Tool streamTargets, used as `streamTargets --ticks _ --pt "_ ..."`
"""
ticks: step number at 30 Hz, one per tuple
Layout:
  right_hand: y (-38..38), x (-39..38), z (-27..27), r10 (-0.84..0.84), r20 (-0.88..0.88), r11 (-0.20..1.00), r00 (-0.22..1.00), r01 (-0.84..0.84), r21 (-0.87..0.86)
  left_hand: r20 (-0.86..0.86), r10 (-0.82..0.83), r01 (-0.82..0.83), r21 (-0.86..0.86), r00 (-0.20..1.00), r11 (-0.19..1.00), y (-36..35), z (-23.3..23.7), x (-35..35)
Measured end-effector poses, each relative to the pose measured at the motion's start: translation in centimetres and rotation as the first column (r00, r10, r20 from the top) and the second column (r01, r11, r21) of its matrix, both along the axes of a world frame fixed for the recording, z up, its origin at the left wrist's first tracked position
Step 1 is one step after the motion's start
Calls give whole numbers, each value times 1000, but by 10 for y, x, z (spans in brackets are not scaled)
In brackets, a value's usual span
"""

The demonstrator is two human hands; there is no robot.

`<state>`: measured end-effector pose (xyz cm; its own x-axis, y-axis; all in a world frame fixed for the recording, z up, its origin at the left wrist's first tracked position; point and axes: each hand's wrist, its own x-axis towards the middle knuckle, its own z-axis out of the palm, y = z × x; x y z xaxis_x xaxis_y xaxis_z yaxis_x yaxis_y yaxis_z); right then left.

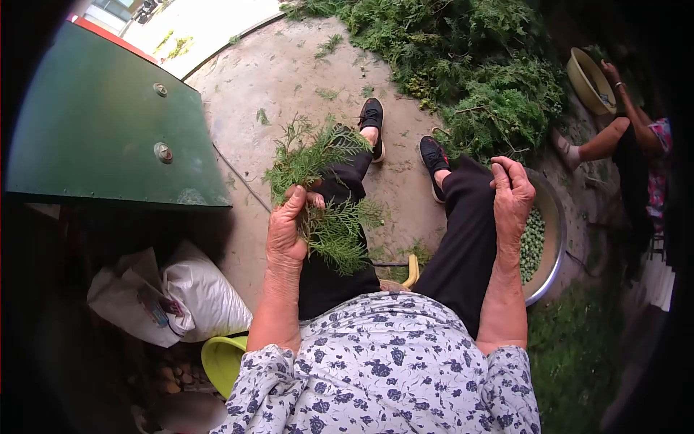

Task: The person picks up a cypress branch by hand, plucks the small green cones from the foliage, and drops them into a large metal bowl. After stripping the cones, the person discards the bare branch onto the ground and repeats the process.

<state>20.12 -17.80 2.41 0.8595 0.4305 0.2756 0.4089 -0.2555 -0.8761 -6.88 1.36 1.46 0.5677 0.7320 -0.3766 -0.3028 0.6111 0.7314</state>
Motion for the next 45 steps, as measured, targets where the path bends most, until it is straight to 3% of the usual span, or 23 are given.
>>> streamTargets --ticks 5,9,11,15,17,19,24,27,29,30,31,33,34,36,40,45 --pt "-5 -2 -5 -14 5 999 1000 13 39 27 81 -80 -24 996 997 22 -8 -4" --pt "0 -7 -2 12 41 999 999 -14 33 42 385 -387 122 922 914 58 -16 -47" --pt "6 -8 -2 34 25 999 999 -34 35 -56 510 -506 69 859 860 70 -12 -67" --pt "6 -9 -3 53 -3 998 999 -53 -17 -180 523 -506 135 833 852 88 -41 -97" --pt "7 -11 -3 33 -58 999 998 -35 -30 -331 469 -453 128 819 882 95 -80 -110" --pt "12 -15 0 21 -122 998 992 -28 -55 -463 502 -478 179 731 860 88 -109 -104" --pt "40 -20 7 117 -148 963 982 -149 -224 -618 457 -502 115 640 857 89 -186 -110" --pt "54 -19 10 206 -91 915 974 -225 -335 -641 408 -449 109 650 887 110 -240 -119" --pt "56 -18 8 172 -87 907 981 -192 -375 -726 388 -290 265 568 920 137 -271 -125" --pt "55 -15 7 177 -67 899 982 -189 -396 -745 473 -260 395 470 881 150 -289 -127" --pt "52 -11 4 184 -45 890 982 -186 -415 -754 467 -261 387 462 884 162 -288 -125" --pt "48 -8 2 147 -37 868 988 -147 -474 -880 442 31 454 174 891 189 -283 -119" --pt "47 -7 2 147 -27 854 989 -140 -501 -883 438 29 449 169 893 202 -287 -119" --pt "48 -6 4 150 8 806 989 -117 -580 -888 444 238 409 -117 881 220 -294 -121" --pt "43 0 0 182 22 724 983 -119 -679 -839 490 284 422 -238 861 232 -287 -105" --pt "39 6 -3 218 82 659 972 -85 -748 -872 452 180 423 -186 888 240 -336 -98"
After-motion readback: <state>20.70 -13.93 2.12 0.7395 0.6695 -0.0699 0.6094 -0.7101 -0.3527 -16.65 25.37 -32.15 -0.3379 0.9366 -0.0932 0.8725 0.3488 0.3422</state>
